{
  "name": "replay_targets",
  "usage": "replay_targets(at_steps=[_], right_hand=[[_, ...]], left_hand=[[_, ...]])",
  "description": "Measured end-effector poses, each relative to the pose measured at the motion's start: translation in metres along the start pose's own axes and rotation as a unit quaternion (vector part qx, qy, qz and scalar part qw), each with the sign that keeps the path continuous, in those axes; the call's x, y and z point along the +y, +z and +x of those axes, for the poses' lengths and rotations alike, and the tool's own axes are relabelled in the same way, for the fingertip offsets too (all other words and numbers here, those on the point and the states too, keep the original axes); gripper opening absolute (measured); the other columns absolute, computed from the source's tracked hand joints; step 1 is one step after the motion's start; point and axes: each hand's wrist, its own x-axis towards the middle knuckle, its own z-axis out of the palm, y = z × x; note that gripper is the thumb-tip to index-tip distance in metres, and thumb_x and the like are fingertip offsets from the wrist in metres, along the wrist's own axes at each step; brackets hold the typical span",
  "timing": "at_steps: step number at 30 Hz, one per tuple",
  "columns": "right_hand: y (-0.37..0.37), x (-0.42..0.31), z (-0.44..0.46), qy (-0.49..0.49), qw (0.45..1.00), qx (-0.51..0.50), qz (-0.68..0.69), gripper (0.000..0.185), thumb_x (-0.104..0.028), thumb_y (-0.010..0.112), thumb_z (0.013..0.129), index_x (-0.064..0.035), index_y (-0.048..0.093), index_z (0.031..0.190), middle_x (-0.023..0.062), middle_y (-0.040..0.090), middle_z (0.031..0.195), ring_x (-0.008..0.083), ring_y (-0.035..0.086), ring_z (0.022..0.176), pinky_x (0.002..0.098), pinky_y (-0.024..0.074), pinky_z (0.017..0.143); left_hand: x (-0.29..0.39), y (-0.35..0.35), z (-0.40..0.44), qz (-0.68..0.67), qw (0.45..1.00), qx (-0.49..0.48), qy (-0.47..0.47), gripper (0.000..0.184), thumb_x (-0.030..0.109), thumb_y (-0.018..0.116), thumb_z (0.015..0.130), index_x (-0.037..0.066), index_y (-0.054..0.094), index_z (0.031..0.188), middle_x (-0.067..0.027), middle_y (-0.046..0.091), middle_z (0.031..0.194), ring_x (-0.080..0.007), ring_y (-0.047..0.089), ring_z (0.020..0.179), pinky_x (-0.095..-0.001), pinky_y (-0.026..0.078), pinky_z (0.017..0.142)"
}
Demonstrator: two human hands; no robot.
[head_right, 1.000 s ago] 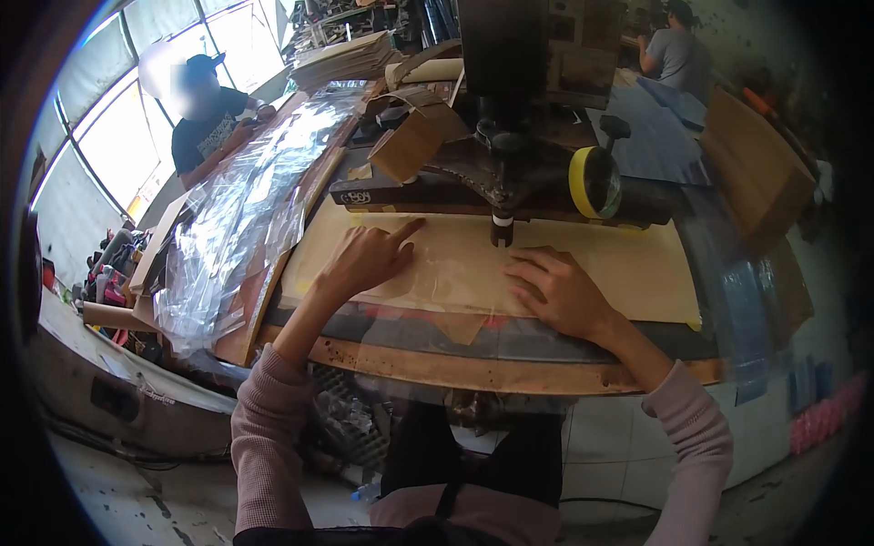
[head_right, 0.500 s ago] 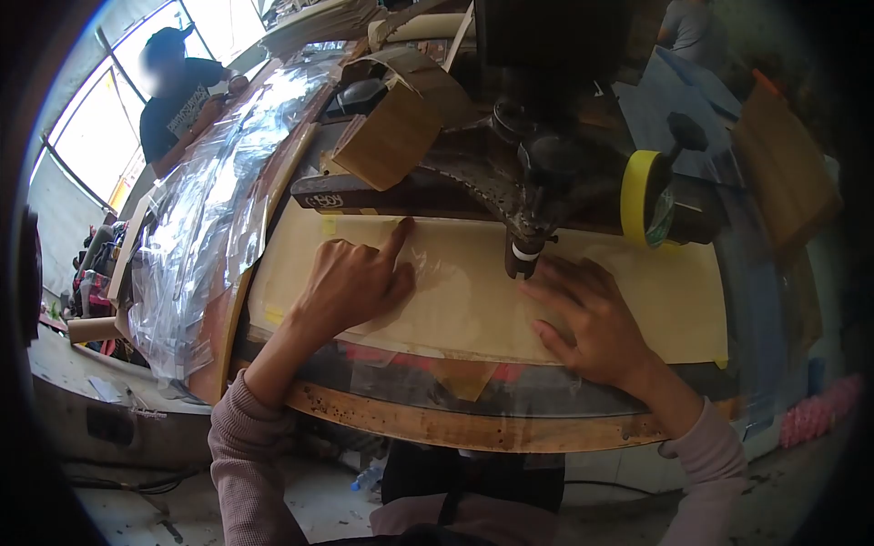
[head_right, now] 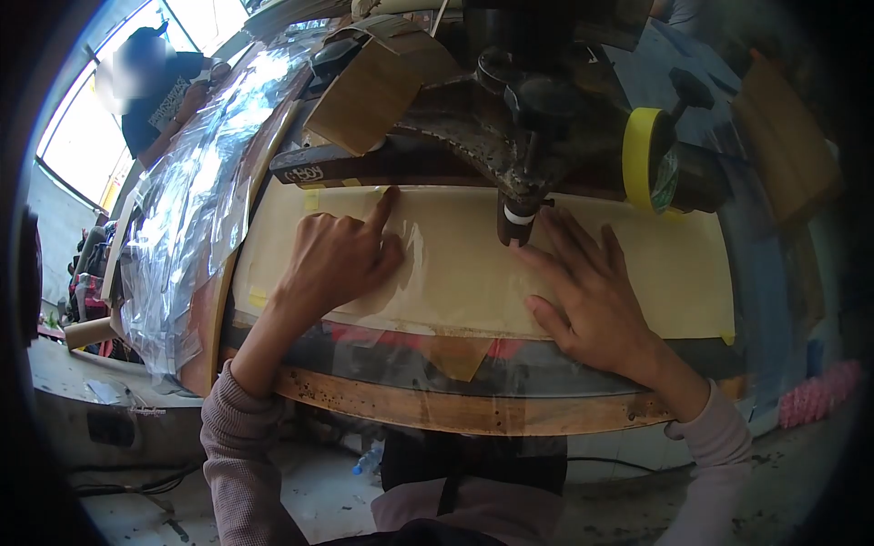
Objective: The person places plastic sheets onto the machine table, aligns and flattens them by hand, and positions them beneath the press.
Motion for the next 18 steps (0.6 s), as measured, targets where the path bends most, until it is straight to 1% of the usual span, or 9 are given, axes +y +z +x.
replay_targets(at_steps=[4, 7, 10, 13, 18], right_hand=[[0.002, -0.001, -0.002, 0.002, 1.000, -0.007, 0.001, 0.053, -0.028, 0.056, 0.092, -0.0176, 0.042, 0.143, 0.0188, 0.027, 0.154, 0.0365, 0.025, 0.143, 0.0639, 0.0168, 0.112], [0.003, 0.003, -0.001, -0.003, 1.000, -0.009, -0.003, 0.052, -0.030, 0.055, 0.092, -0.0174, 0.043, 0.141, 0.0178, 0.027, 0.154, 0.0366, 0.026, 0.143, 0.0641, 0.0170, 0.111], [-0.002, 0.007, 0.003, -0.012, 1.000, -0.010, -0.007, 0.050, -0.032, 0.055, 0.092, -0.0170, 0.046, 0.139, 0.0162, 0.028, 0.154, 0.0359, 0.027, 0.142, 0.0629, 0.0180, 0.112], [-0.002, 0.012, 0.005, -0.010, 1.000, -0.013, -0.017, 0.048, -0.033, 0.054, 0.092, -0.0165, 0.048, 0.136, 0.0148, 0.030, 0.153, 0.0347, 0.027, 0.142, 0.0603, 0.0192, 0.113], [-0.001, 0.018, 0.008, -0.013, 1.000, -0.011, -0.008, 0.048, -0.034, 0.054, 0.091, -0.0165, 0.048, 0.135, 0.0146, 0.031, 0.153, 0.0326, 0.027, 0.143, 0.0577, 0.0194, 0.114]], left_hand=[[0.000, 0.002, -0.002, -0.002, 1.000, 0.015, -0.003, 0.052, 0.030, 0.048, 0.089, -0.001, 0.054, 0.130, -0.0103, 0.053, 0.044, -0.0278, 0.057, 0.040, -0.0408, 0.047, 0.050], [0.000, 0.003, -0.001, 0.008, 1.000, 0.022, 0.000, 0.051, 0.029, 0.048, 0.089, -0.002, 0.055, 0.129, -0.0095, 0.052, 0.043, -0.0270, 0.056, 0.039, -0.0408, 0.047, 0.049], [0.004, -0.002, 0.000, 0.007, 1.000, 0.007, -0.001, 0.052, 0.029, 0.048, 0.089, -0.002, 0.055, 0.129, -0.0093, 0.051, 0.043, -0.0260, 0.055, 0.038, -0.0409, 0.047, 0.049], [0.006, -0.005, 0.001, 0.026, 0.999, 0.014, 0.014, 0.052, 0.027, 0.044, 0.089, -0.007, 0.057, 0.126, -0.0053, 0.053, 0.043, -0.0205, 0.055, 0.038, -0.0369, 0.045, 0.045], [0.007, 0.000, 0.002, 0.033, 0.999, 0.027, 0.015, 0.052, 0.027, 0.045, 0.089, -0.008, 0.057, 0.126, -0.0053, 0.053, 0.043, -0.0205, 0.055, 0.038, -0.0368, 0.045, 0.045]])
